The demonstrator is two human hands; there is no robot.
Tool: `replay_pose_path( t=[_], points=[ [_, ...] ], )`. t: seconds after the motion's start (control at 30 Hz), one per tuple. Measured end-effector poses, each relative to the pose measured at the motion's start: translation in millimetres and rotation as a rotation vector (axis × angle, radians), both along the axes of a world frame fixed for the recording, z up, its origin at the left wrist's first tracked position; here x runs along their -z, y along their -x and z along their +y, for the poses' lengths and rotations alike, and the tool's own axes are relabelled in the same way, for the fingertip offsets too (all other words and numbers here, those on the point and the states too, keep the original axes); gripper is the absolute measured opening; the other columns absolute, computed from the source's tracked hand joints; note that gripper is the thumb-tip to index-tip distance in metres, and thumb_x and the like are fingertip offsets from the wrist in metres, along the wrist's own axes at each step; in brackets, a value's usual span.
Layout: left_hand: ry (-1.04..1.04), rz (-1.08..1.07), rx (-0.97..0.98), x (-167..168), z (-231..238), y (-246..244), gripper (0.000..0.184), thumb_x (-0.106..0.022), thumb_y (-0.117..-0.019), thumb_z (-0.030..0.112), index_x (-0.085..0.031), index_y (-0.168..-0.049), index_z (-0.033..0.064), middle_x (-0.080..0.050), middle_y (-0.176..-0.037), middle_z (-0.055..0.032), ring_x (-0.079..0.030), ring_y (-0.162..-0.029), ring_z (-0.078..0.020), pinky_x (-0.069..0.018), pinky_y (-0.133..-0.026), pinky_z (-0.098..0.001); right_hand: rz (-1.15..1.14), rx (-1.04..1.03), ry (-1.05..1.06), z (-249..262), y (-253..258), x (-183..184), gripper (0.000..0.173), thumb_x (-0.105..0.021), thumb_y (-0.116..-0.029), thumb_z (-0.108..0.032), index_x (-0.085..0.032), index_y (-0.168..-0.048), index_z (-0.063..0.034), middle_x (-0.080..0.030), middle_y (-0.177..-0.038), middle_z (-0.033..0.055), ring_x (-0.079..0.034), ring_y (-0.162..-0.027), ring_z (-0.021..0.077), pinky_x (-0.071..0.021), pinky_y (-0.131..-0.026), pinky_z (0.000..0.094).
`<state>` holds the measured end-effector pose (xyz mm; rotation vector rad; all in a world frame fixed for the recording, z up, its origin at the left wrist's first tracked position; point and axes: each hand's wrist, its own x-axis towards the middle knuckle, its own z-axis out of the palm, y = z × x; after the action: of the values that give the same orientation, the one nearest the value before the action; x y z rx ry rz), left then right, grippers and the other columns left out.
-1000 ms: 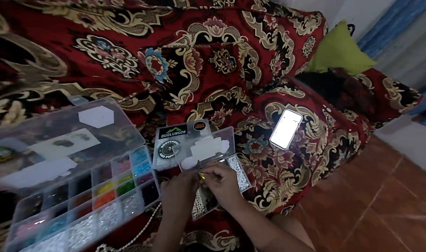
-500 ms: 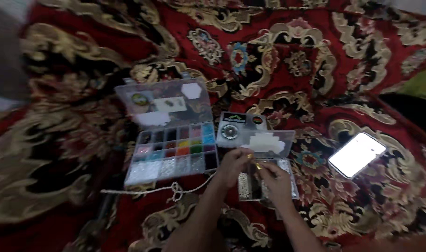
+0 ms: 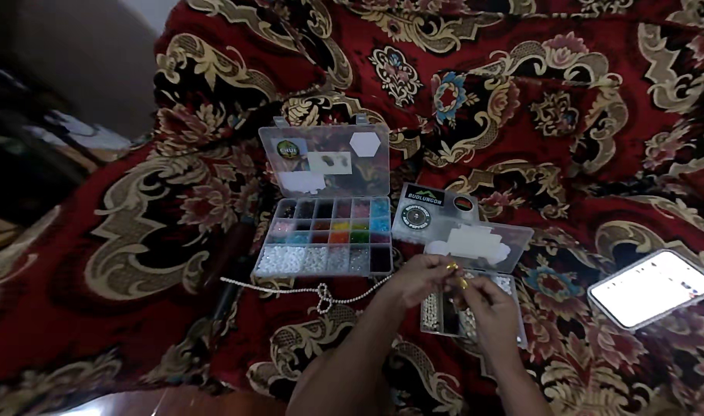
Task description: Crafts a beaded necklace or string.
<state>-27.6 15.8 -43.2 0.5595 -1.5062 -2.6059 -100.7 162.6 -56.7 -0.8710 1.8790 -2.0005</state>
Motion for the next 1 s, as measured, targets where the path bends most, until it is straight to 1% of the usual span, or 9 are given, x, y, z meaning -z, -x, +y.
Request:
replay_pose_path(
  t=[0.17, 0.37, 0.6, 0.83, 1.0],
  points=[
    [-0.006, 0.027, 0.028, 3.2, 0.4, 0.9, 0.021, -0.045, -0.1062, 0.007, -0.066, -0.101, 0.0096, -0.070, -0.092, 0.0056, -0.067, -0.081, -0.0048, -0.0568, -0.079, -0.0249, 0.030, 0.020, -0.024, 0.7, 0.2, -0.6, 0.010, -0.063, -0.0875, -0.007, -0.071, -0.084, -0.0045, -0.071, -0.073, -0.0041, -0.066, -0.060, 0.0015, -0.0578, -0.057, 0.0178],
    [-0.011, 0.007, 0.021, 1.7, 0.7, 1.8, 0.021, -0.046, -0.1062, 0.007, -0.066, -0.100, 0.0099, -0.070, -0.091, 0.0054, -0.067, -0.079, -0.0046, -0.0567, -0.078, -0.0246, 0.043, 0.026, -0.044, 0.6, 0.1, -1.4, 0.010, -0.063, -0.0882, -0.007, -0.071, -0.084, -0.0042, -0.070, -0.073, -0.0043, -0.066, -0.060, 0.0007, -0.0578, -0.058, 0.0169],
    [0.004, 0.012, 0.021, 2.7, 0.0, 1.4, 0.020, -0.047, -0.1057, 0.007, -0.066, -0.100, 0.0098, -0.070, -0.091, 0.0054, -0.066, -0.080, -0.0049, -0.0568, -0.078, -0.0254, 0.073, 0.039, -0.072, 0.7, 0.7, 0.8, 0.010, -0.064, -0.0869, -0.008, -0.072, -0.084, -0.0033, -0.069, -0.072, -0.0036, -0.065, -0.059, 0.0008, -0.0573, -0.057, 0.0167],
    [0.003, 0.019, 0.032, 3.8, -1.7, 1.3, 0.020, -0.048, -0.1047, 0.005, -0.066, -0.099, 0.0096, -0.070, -0.090, 0.0050, -0.067, -0.080, -0.0052, -0.0574, -0.078, -0.0256, 0.046, 0.037, -0.066, -0.1, 0.1, 0.6, 0.010, -0.064, -0.0881, -0.009, -0.073, -0.085, -0.0034, -0.070, -0.072, -0.0030, -0.066, -0.059, 0.0018, -0.0577, -0.056, 0.0176],
    [0.029, 0.008, 0.020, 0.9, -1.0, 0.4, 0.017, -0.053, -0.1013, 0.001, -0.068, -0.099, 0.0077, -0.070, -0.086, 0.0054, -0.066, -0.077, -0.0045, -0.0568, -0.076, -0.0242, 0.051, 0.025, -0.054, -0.2, -0.3, -0.1, 0.010, -0.065, -0.0902, -0.008, -0.073, -0.089, -0.0023, -0.071, -0.075, -0.0027, -0.067, -0.062, 0.0021, -0.0589, -0.059, 0.0177]
  ],
)
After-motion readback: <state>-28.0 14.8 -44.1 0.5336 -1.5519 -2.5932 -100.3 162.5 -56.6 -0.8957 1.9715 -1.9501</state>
